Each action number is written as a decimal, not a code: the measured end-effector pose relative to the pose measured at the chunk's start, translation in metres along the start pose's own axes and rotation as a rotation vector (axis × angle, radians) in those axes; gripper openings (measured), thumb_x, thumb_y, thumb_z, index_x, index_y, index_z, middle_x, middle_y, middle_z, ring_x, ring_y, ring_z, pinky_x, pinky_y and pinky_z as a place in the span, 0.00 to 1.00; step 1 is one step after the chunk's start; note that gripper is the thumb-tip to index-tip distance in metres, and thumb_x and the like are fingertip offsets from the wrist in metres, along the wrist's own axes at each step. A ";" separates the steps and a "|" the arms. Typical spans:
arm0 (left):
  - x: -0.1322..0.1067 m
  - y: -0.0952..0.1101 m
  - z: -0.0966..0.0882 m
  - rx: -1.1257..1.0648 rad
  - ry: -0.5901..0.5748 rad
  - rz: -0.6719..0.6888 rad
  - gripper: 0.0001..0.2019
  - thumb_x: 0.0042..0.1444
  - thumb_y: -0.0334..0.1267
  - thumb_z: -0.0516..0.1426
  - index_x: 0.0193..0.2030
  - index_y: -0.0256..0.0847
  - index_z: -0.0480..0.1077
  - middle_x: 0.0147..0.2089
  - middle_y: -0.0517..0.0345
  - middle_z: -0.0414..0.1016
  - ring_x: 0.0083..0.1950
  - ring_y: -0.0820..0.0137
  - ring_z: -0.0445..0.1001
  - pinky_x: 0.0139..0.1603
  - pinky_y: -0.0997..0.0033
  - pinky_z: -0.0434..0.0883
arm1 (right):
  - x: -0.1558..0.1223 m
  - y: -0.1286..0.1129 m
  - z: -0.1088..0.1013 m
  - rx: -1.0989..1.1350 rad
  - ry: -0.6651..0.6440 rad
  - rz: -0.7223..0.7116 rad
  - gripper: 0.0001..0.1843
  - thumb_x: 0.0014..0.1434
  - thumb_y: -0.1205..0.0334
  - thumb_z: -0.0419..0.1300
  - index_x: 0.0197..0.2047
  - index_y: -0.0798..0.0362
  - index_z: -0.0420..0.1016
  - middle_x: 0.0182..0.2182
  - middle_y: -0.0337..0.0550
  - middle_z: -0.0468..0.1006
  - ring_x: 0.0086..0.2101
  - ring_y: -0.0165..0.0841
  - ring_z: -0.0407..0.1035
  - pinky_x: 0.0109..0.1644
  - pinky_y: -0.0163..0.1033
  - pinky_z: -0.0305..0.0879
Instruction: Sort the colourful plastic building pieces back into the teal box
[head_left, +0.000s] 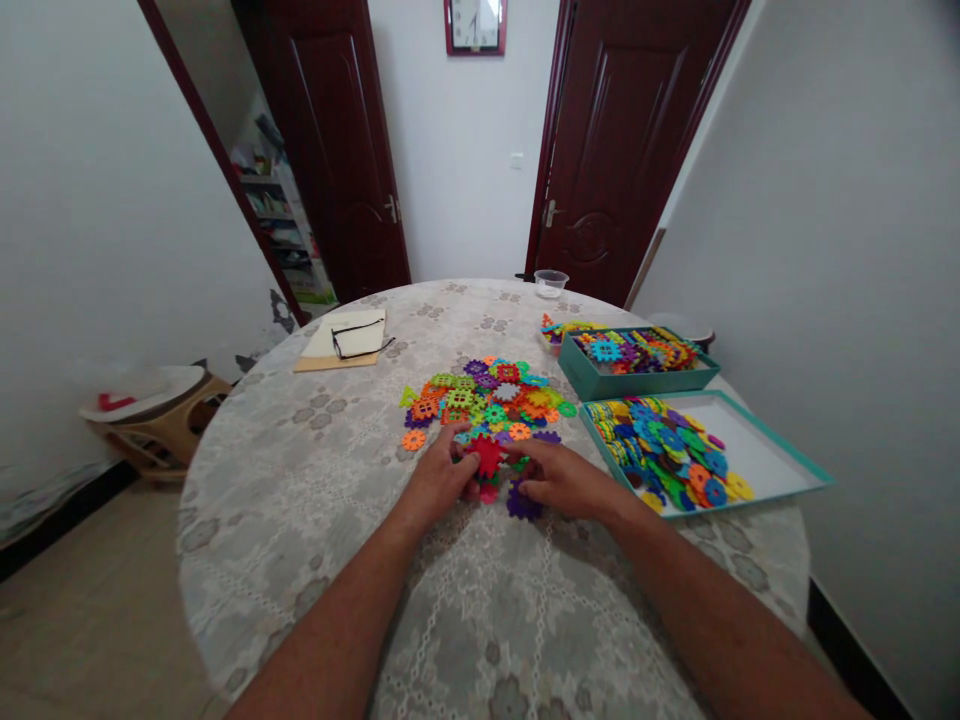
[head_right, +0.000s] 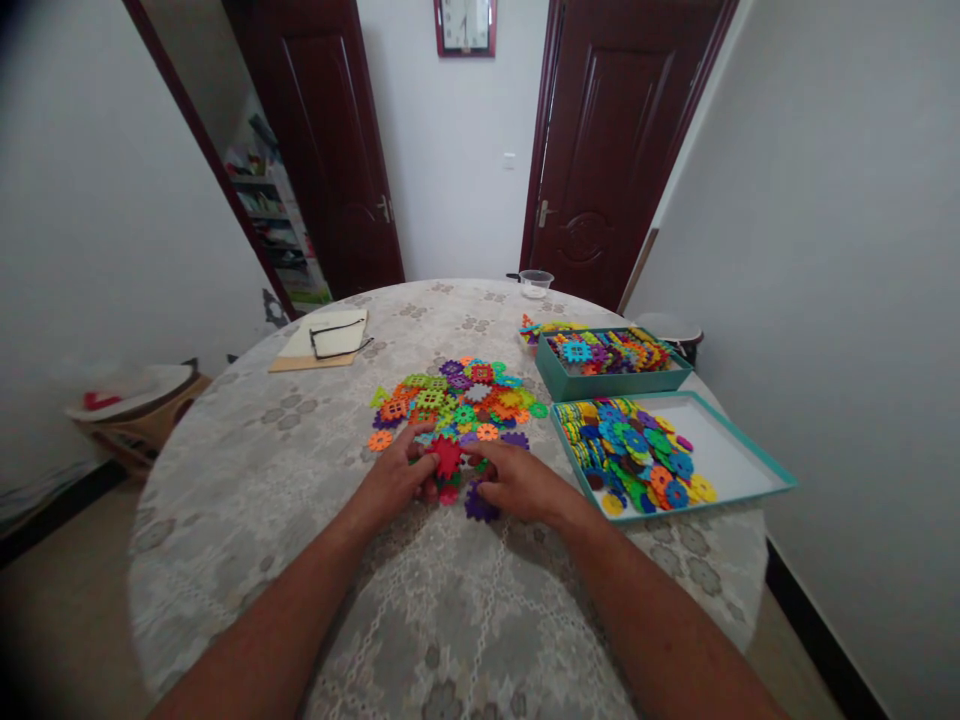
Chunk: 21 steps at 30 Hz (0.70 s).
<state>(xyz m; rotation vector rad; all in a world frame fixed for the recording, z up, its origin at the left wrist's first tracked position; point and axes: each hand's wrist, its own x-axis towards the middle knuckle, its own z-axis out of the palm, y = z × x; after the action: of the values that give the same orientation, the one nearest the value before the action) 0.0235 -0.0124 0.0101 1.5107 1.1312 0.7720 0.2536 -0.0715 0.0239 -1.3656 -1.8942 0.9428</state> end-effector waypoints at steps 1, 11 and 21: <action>0.000 0.000 0.000 0.014 0.001 0.006 0.26 0.59 0.38 0.58 0.65 0.41 0.67 0.31 0.62 0.79 0.23 0.71 0.76 0.25 0.75 0.71 | 0.000 0.000 -0.002 0.000 0.007 0.007 0.33 0.53 0.71 0.63 0.62 0.47 0.79 0.43 0.41 0.84 0.35 0.33 0.75 0.40 0.37 0.70; -0.009 0.008 0.005 -0.097 -0.260 0.004 0.21 0.59 0.44 0.63 0.57 0.38 0.73 0.34 0.56 0.81 0.26 0.70 0.78 0.29 0.73 0.74 | 0.011 -0.001 -0.004 0.382 0.300 0.077 0.17 0.57 0.55 0.68 0.49 0.51 0.81 0.41 0.42 0.84 0.41 0.37 0.77 0.47 0.42 0.74; -0.009 0.006 0.002 -0.263 -0.361 -0.010 0.30 0.57 0.51 0.69 0.62 0.38 0.72 0.41 0.53 0.81 0.30 0.72 0.78 0.35 0.71 0.76 | 0.015 -0.001 0.014 0.249 0.269 0.022 0.13 0.60 0.58 0.65 0.48 0.51 0.82 0.45 0.44 0.84 0.45 0.39 0.78 0.53 0.45 0.73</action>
<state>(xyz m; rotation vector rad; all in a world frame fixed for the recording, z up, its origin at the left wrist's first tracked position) 0.0239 -0.0210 0.0162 1.3532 0.7370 0.5848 0.2373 -0.0602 0.0182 -1.2945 -1.5115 0.9202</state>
